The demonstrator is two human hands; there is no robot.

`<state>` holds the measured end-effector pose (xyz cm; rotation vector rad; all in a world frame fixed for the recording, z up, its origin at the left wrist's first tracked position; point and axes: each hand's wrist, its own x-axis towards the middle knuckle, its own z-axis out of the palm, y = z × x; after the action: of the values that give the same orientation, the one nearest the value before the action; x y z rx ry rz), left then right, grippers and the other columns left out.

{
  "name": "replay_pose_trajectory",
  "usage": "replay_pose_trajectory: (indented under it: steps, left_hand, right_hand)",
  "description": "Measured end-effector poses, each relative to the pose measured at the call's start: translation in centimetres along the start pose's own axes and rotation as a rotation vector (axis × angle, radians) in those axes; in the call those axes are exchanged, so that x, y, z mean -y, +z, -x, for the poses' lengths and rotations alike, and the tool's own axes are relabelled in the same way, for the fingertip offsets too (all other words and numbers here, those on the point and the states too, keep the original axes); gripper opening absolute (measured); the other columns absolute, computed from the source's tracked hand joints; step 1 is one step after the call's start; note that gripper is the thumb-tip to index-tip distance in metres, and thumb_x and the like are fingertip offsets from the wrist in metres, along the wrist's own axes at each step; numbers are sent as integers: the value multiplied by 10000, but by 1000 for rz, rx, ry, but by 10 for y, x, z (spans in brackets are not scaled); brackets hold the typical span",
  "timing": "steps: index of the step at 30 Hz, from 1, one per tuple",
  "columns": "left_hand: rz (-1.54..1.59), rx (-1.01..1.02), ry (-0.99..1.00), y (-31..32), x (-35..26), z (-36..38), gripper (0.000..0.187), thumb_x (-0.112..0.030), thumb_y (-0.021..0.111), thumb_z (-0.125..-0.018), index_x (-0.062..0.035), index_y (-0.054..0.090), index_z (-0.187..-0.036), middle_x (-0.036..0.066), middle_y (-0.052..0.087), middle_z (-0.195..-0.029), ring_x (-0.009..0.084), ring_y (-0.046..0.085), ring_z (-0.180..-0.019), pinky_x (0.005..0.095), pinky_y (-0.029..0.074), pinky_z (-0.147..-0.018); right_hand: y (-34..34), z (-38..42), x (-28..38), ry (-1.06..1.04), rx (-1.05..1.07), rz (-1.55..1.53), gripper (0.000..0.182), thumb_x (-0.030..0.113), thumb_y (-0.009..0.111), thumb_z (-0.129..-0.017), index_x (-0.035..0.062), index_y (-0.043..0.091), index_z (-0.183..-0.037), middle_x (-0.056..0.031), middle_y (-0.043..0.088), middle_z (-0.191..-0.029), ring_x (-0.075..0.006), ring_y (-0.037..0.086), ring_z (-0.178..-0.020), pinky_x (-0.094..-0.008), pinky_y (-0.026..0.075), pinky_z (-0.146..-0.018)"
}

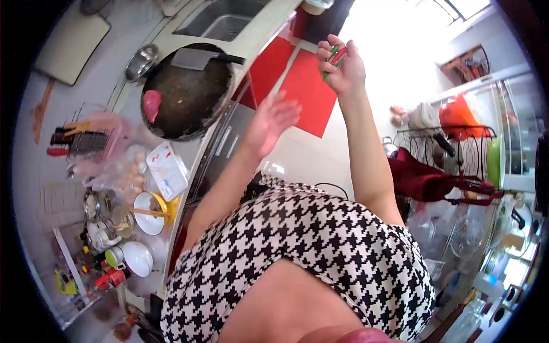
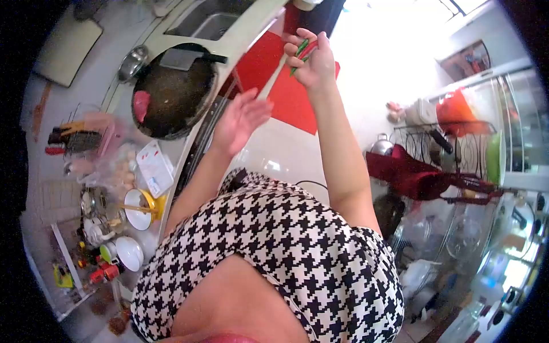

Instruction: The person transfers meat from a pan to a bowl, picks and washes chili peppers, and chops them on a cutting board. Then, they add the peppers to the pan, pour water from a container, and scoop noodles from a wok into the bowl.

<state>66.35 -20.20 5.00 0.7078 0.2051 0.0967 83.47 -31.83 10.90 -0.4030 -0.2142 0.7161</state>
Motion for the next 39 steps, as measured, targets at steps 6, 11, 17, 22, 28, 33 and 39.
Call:
replay_pose_trajectory:
  steps: [6,11,17,22,28,33,39]
  left_hand:
    - [185,92,-3,132,101,-111,434,-376,289,-908,-53,413,-1171,104,478,-1122,207,453,-1061,370,348,-938]
    - [130,-167,12,109,121,-101,365,-307,232,-931,-85,447,-1124,24,513,-1057,124,495,-974,289,409,-865]
    - [57,-42,-141,124,133,-75,408,-350,216,-931,-67,405,-1156,52,467,-1126,162,458,-1022,318,377,-880]
    - [-230,53,-232,112,118,-73,329,-353,288,-925,-89,485,-916,-16,480,-707,85,378,-515,226,326,-463]
    - [-228,-13,-151,132,126,-67,150,-226,358,-916,-104,446,-917,-43,391,-648,29,311,-478,164,251,-395]
    - [-694,-99,383,152,119,-70,110,-174,401,-899,-66,420,-893,-12,430,-697,40,383,-546,178,320,-455]
    - [-967,-98,835,173,104,-79,150,-135,435,-876,-19,426,-970,82,500,-770,153,470,-635,270,403,-573]
  right_hand:
    - [-60,37,88,-197,-279,96,245,228,305,-849,61,475,-902,-79,513,-636,-165,455,-477,-257,373,-408]
    - [-89,47,27,-348,-274,864,192,215,385,-873,61,476,-804,-26,508,-616,-87,475,-495,-215,407,-467]
    - [-86,89,47,-646,-272,1899,237,242,448,-823,63,524,-688,-101,552,-672,-271,511,-682,-403,365,-635]
    - [-80,87,53,-595,-242,1974,262,262,414,-820,72,550,-702,-90,572,-727,-266,499,-769,-412,330,-723]
    - [-84,101,58,-486,-323,1452,187,204,445,-855,29,507,-876,-72,562,-702,-173,544,-662,-305,424,-594]
    - [-57,117,69,-337,-271,985,116,143,513,-851,38,535,-896,13,532,-688,-22,474,-589,-162,380,-503]
    - [-46,123,78,-697,-234,1230,118,123,564,-811,10,539,-793,-27,522,-719,-84,497,-605,-233,405,-526]
